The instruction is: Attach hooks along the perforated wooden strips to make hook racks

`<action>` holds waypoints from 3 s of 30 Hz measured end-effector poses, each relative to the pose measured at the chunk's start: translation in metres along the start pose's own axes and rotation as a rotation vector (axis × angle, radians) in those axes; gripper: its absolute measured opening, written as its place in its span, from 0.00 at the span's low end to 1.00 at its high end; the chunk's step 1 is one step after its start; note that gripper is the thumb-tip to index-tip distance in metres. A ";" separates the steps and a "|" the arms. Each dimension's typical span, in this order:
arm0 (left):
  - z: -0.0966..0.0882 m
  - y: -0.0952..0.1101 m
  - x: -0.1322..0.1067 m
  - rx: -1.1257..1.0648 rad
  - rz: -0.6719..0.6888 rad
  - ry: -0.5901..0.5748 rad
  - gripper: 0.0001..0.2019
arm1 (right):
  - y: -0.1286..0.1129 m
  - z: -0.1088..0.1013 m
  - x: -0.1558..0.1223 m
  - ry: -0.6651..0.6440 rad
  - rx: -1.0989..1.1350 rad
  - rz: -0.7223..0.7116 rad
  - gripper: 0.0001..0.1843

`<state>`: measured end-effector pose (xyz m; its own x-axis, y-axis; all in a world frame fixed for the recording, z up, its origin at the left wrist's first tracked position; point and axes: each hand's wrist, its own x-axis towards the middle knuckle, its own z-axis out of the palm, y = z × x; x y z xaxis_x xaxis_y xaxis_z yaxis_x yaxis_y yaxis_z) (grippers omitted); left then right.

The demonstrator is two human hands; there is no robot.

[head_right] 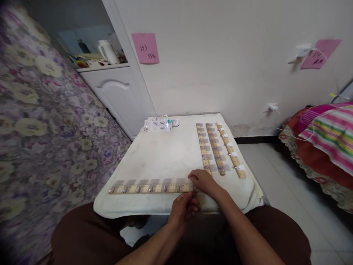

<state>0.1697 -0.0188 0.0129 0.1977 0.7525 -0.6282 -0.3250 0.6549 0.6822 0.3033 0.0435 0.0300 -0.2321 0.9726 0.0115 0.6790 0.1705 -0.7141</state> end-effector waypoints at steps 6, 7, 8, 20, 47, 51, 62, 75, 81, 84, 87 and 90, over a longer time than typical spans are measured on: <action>0.004 -0.003 0.003 0.038 0.039 0.061 0.14 | -0.001 0.001 -0.003 0.005 -0.045 0.012 0.14; 0.004 -0.004 0.004 0.047 0.038 0.070 0.14 | -0.001 0.001 -0.003 0.009 -0.052 0.013 0.14; 0.005 -0.004 0.004 0.055 0.035 0.075 0.14 | -0.001 0.001 -0.003 0.010 -0.057 0.016 0.14; 0.009 0.000 0.001 0.091 0.041 0.110 0.09 | -0.004 -0.011 -0.009 -0.037 0.009 0.001 0.15; 0.008 0.001 0.001 0.146 0.061 0.107 0.09 | 0.008 -0.003 -0.003 -0.027 0.000 0.068 0.16; 0.007 0.000 0.002 0.153 0.065 0.100 0.11 | 0.008 -0.003 0.000 -0.043 -0.029 0.082 0.15; 0.006 0.000 0.003 0.185 0.044 0.096 0.13 | 0.003 -0.007 0.004 -0.107 -0.053 0.153 0.14; -0.003 -0.005 0.013 0.182 0.054 0.028 0.17 | 0.011 -0.007 0.004 -0.092 0.026 0.055 0.16; -0.006 -0.006 0.017 0.170 0.044 -0.005 0.17 | 0.005 -0.012 -0.001 -0.088 0.026 0.036 0.16; -0.005 -0.003 0.015 0.166 0.040 -0.004 0.17 | 0.000 -0.015 -0.004 -0.086 0.029 0.035 0.16; -0.004 -0.002 0.014 0.175 0.041 -0.002 0.18 | -0.003 -0.017 -0.005 -0.080 0.029 0.030 0.16; -0.005 -0.002 0.014 0.177 0.048 -0.007 0.18 | -0.003 -0.016 -0.005 -0.069 0.019 0.030 0.15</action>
<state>0.1688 -0.0099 0.0015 0.1930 0.7831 -0.5912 -0.1665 0.6199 0.7668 0.3135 0.0405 0.0437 -0.2597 0.9639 -0.0584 0.6731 0.1373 -0.7267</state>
